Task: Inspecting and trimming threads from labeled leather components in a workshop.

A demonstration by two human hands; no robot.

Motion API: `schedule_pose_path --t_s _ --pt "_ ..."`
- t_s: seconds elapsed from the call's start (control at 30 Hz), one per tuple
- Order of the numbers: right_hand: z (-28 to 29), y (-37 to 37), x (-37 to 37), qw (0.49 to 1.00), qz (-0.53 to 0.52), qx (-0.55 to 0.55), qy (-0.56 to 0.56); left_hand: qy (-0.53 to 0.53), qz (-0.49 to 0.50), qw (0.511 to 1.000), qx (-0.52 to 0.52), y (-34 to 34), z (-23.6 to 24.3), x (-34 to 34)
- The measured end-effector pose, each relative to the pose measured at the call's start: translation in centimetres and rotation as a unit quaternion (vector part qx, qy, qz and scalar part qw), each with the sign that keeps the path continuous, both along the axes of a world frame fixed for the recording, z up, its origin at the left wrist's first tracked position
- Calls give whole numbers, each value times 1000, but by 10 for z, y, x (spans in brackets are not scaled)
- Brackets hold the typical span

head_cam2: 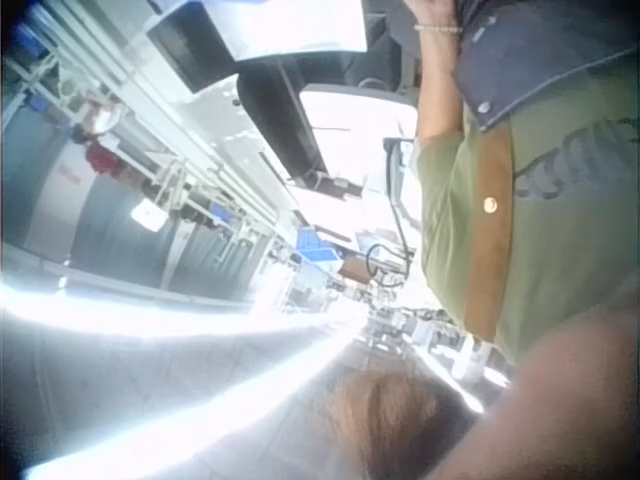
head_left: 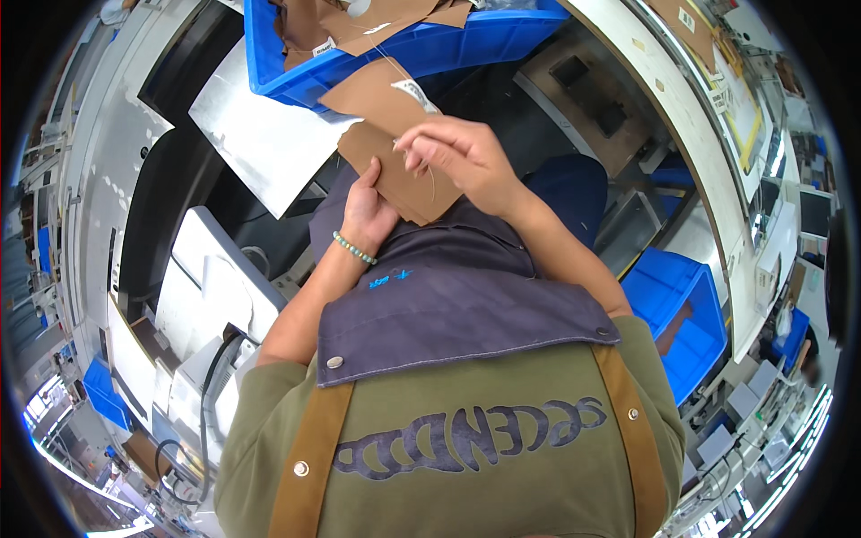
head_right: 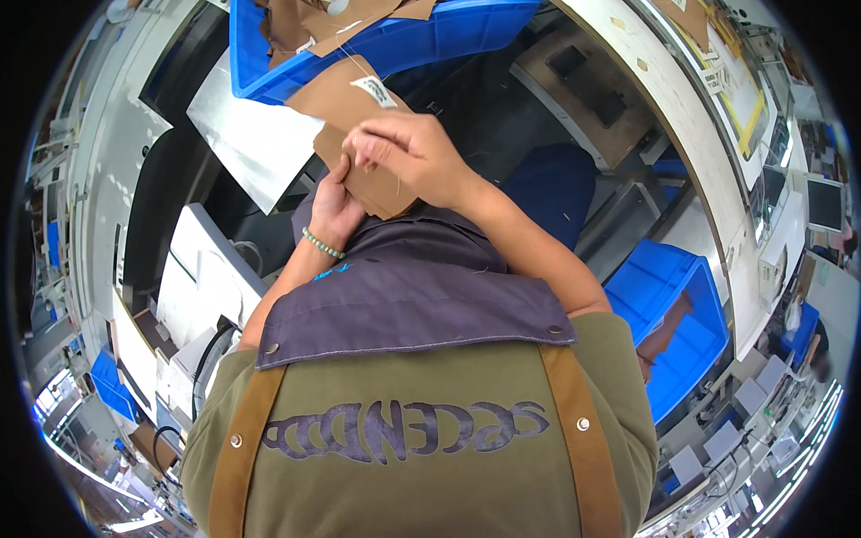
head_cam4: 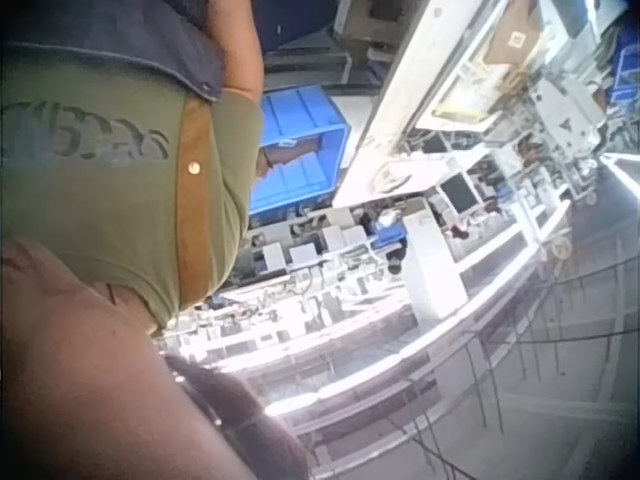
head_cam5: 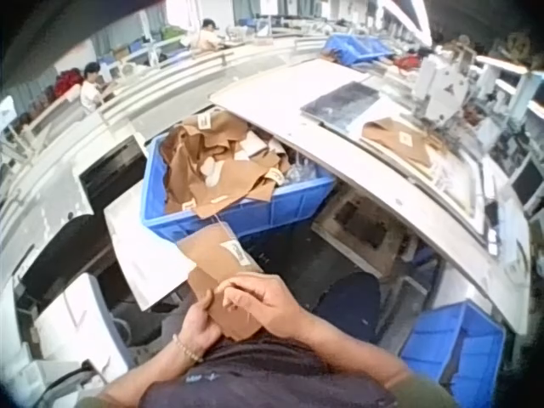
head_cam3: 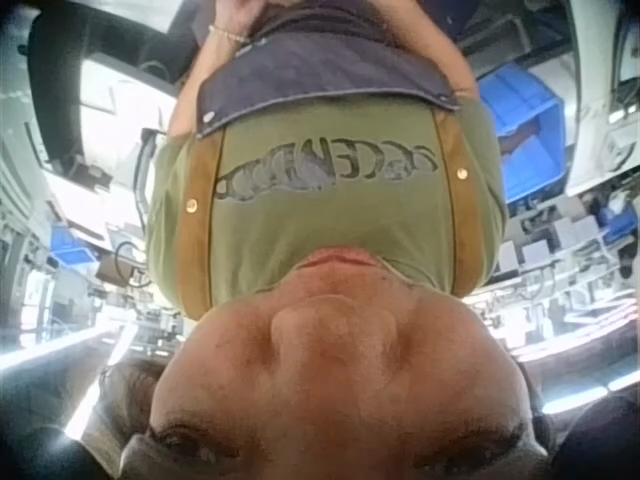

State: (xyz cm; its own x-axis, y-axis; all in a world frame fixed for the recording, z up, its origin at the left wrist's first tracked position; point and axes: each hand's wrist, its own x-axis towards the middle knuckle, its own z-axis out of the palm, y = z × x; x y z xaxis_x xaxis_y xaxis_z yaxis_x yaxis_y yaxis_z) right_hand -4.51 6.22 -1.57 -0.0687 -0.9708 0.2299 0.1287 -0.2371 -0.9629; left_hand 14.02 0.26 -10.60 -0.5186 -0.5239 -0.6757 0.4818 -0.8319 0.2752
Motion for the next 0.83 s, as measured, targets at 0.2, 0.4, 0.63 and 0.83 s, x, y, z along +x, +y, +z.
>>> schedule_pose_path --t_s 0.2,0.4,0.63,0.83 --pt "-30 9 23 966 56 22 252 -57 54 980 -184 -8 13 -10" --pt "-34 8 38 963 156 95 199 58 28 989 -131 -7 19 -6" --pt "-30 1 15 960 238 146 -36 -211 -23 915 -342 -21 21 -1" --pt "-22 -50 -12 998 9 35 54 -300 -228 752 -541 -37 52 32"
